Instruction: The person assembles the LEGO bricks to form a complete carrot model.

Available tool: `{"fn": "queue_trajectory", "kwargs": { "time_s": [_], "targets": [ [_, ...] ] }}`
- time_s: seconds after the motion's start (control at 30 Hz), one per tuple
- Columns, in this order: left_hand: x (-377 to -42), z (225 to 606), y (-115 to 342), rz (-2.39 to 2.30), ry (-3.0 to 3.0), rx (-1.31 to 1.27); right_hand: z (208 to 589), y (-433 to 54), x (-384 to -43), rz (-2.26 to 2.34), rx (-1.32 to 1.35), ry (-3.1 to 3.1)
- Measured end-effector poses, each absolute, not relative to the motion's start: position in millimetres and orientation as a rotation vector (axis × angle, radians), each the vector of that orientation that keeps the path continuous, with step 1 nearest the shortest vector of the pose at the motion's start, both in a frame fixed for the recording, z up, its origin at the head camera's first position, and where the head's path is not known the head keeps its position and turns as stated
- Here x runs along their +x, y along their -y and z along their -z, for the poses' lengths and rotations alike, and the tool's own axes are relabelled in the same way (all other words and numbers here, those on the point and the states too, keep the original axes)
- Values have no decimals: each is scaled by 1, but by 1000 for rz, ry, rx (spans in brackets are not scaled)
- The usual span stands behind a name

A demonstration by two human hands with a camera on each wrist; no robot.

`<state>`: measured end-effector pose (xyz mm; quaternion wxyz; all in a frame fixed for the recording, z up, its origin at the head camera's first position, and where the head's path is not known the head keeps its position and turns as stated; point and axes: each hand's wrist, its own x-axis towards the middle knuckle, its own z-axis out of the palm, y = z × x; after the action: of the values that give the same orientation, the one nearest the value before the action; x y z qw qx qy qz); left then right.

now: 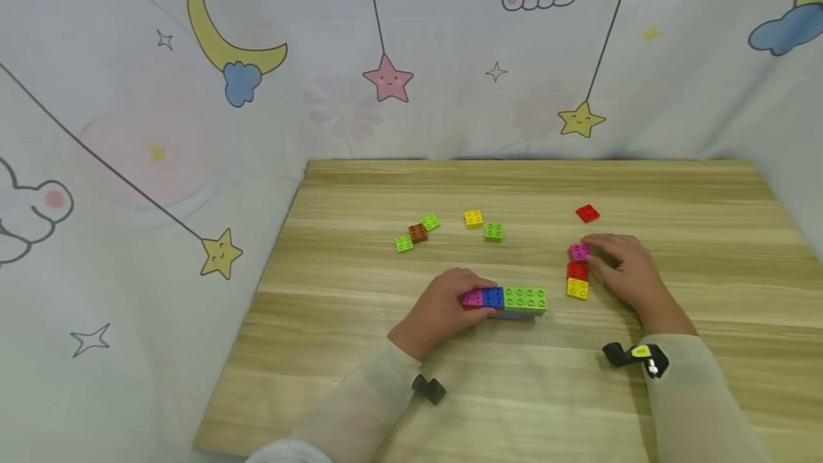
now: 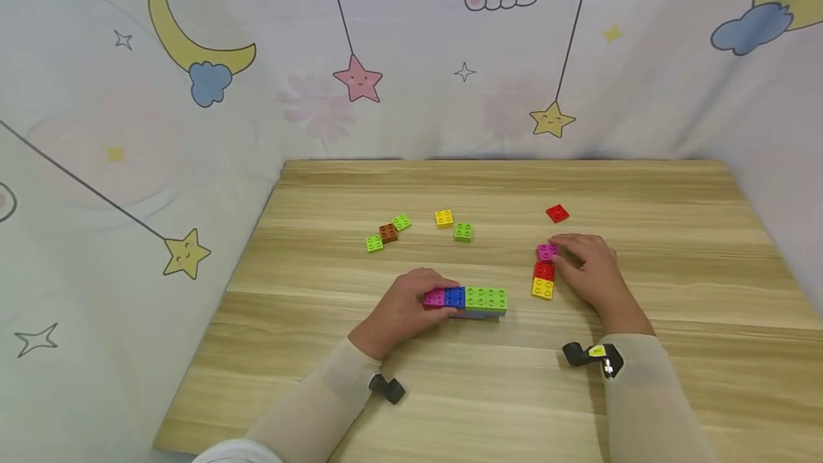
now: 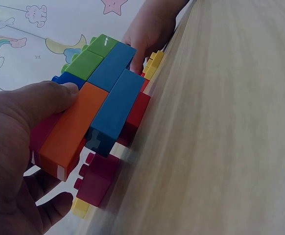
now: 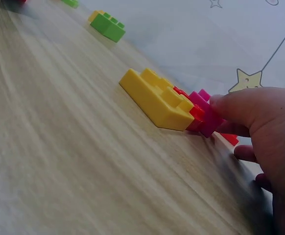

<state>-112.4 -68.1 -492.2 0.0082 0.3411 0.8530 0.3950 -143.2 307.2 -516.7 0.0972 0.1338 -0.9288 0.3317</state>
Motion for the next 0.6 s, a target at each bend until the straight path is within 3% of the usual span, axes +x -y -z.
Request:
{"fn": "queue_trajectory", "kwargs": {
  "time_s": [0.6],
  "targets": [
    [-113,493,69,-1234,-2670,1113,511,-302,-138,-1020,160,2866]
  ]
}}
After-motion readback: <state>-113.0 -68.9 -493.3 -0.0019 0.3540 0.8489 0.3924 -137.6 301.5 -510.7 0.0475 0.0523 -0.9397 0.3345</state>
